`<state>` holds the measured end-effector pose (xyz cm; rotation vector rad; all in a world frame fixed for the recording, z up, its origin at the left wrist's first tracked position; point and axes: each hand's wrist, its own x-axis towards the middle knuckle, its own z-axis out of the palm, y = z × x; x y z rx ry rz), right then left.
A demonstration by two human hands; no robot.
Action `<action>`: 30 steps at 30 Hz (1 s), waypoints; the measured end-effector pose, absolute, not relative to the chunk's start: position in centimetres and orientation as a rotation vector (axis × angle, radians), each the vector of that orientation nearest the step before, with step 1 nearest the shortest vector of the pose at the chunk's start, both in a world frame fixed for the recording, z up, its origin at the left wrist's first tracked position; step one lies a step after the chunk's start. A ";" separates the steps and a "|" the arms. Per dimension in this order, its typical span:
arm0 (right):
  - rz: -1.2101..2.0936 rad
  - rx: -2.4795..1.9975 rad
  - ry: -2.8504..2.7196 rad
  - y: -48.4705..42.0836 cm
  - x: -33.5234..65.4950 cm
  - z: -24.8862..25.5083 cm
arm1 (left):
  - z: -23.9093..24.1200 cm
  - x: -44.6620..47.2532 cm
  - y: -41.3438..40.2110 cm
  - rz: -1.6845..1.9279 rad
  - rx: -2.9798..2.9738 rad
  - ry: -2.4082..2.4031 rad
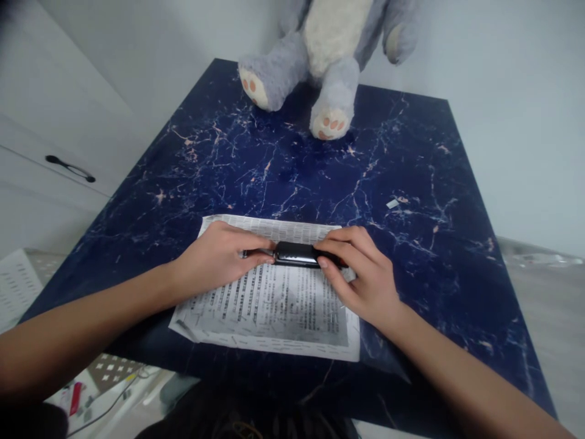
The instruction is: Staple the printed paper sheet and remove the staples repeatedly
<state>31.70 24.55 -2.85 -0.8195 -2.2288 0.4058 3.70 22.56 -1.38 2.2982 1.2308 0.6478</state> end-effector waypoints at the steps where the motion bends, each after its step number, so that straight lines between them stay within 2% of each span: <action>1: 0.407 -0.816 -2.231 24.6 31.7 -2.9 | -1.4 3.7 22.6 0.644 2.297 1.236; 9: 0.379 -0.813 -2.251 24.5 31.7 -2.7 | -1.7 3.6 22.4 0.720 2.382 1.196; 25: 0.397 -0.874 -2.242 24.5 31.8 -2.9 | -1.5 3.5 22.5 0.546 2.349 1.236; 30: 0.400 -0.852 -2.244 24.6 31.9 -3.1 | -1.1 2.7 23.5 0.512 2.325 1.111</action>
